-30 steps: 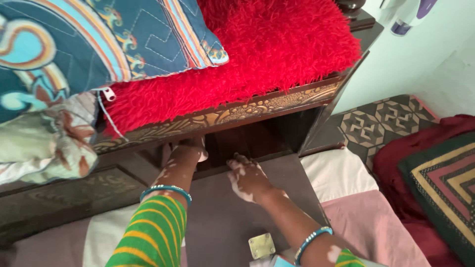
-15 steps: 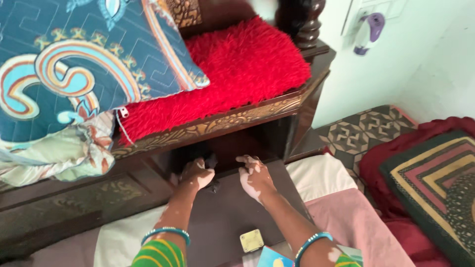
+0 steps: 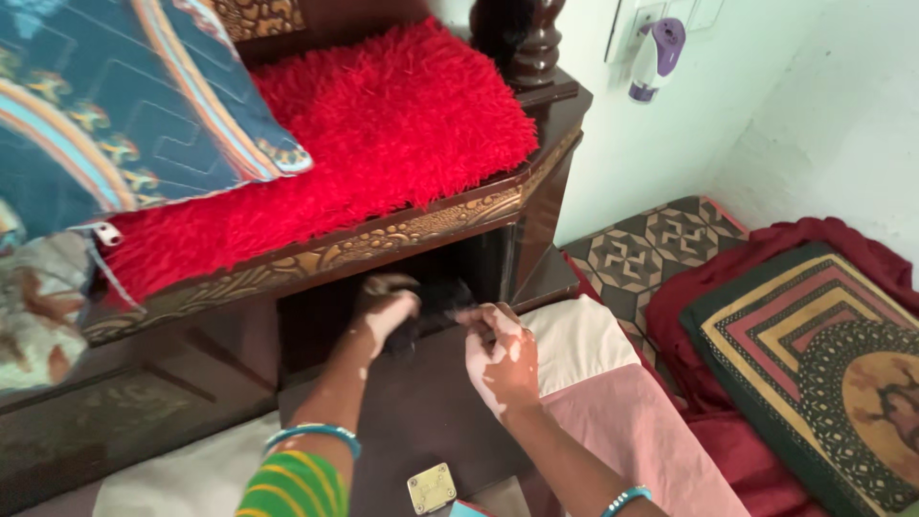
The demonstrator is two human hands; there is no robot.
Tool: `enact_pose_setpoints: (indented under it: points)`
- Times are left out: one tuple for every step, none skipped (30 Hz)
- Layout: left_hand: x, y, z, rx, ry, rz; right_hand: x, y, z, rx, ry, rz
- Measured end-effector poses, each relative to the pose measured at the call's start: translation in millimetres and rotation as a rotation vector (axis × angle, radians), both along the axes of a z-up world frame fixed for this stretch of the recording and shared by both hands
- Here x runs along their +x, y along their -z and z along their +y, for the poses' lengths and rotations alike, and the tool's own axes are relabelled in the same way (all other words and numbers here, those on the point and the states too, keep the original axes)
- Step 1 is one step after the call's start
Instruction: The person wipes a red shaggy cushion and a patterned pillow on a wooden headboard using a black cloth. They then open a drawer, wipe the interior, place two boxes inside, and close the drawer.
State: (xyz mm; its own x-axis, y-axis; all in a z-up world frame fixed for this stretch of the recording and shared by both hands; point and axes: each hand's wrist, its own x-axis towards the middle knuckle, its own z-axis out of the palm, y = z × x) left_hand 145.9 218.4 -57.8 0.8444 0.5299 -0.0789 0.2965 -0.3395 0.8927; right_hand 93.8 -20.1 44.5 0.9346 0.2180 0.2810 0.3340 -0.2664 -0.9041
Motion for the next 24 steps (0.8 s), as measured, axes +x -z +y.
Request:
enact_pose_setpoints:
  points:
    - [7, 14, 11, 0.083, -0.138, -0.052, 0, 0, -1, -0.001, 0.016, -0.004]
    - [17, 30, 21, 0.248, -0.208, -0.14, 1, 1, -2, -0.012, 0.008, -0.018]
    - [30, 47, 31, 0.414, -0.274, -0.23, 1, 2, -1, -0.023, 0.0, -0.031]
    - [40, 64, 40, 0.582, -0.34, -0.322, 2, 3, 2, -0.033, -0.013, -0.045]
    - [46, 80, 49, 0.526, -0.296, -0.258, 2, 3, 4, -0.046, -0.022, -0.018]
    - [54, 94, 55, 0.467, -0.251, -0.196, 4, 4, 6, -0.061, -0.03, 0.007]
    - [61, 104, 60, 0.408, -0.207, -0.134, 5, 4, 7, -0.076, -0.038, 0.033]
    - [70, 111, 61, 0.348, -0.158, -0.076, 7, 5, 6, -0.074, -0.052, 0.012]
    - [77, 114, 61, 0.287, -0.109, -0.017, 7, 7, 6, -0.072, -0.067, -0.009]
    - [86, 112, 58, 0.225, -0.06, 0.034, 10, 7, 4, -0.071, -0.08, -0.038]
    - [91, 106, 53, 0.278, -0.013, 0.064, 11, 9, 1, -0.069, -0.093, -0.04]
    - [91, 99, 46, 0.328, 0.03, 0.092, 10, 11, -3, -0.072, -0.111, -0.043]
    - [89, 88, 38, 0.377, 0.074, 0.12, 12, 13, -6, -0.075, -0.129, -0.046]
    - [88, 76, 22, 0.432, 0.135, 0.208, 14, 16, -9, -0.099, -0.13, -0.011]
    - [95, 63, -6, 0.486, 0.196, 0.297, 17, 19, -14, -0.123, -0.131, 0.025]
    - [95, 47, -25, 0.546, 0.258, 0.389, 19, 22, -18, -0.139, -0.133, 0.062]
    - [88, 30, -35, 0.555, 0.254, 0.398, 21, 26, -19, -0.123, -0.098, 0.069]
    - [79, 16, -42, 0.563, 0.248, 0.406, 24, 30, -21, -0.107, -0.065, 0.075]
    - [71, 5, -48, 0.571, 0.242, 0.415, 27, 34, -22, -0.092, -0.032, 0.081]
    - [67, -6, -53, 0.607, 0.257, 0.402, 30, 37, -24, -0.122, -0.008, 0.041]
    - [62, -13, -56, 0.642, 0.272, 0.389, 32, 40, -26, -0.153, 0.017, 0.001]
    - [57, -17, -57, 0.679, 0.285, 0.378, 32, 43, -27, -0.181, 0.04, -0.038]
    - [53, -19, -60, 0.65, 0.305, 0.395, 32, 46, -29, -0.152, 0.054, -0.005]
    - [52, -22, -64, 0.623, 0.322, 0.405, 33, 46, -29, -0.121, 0.069, 0.023]
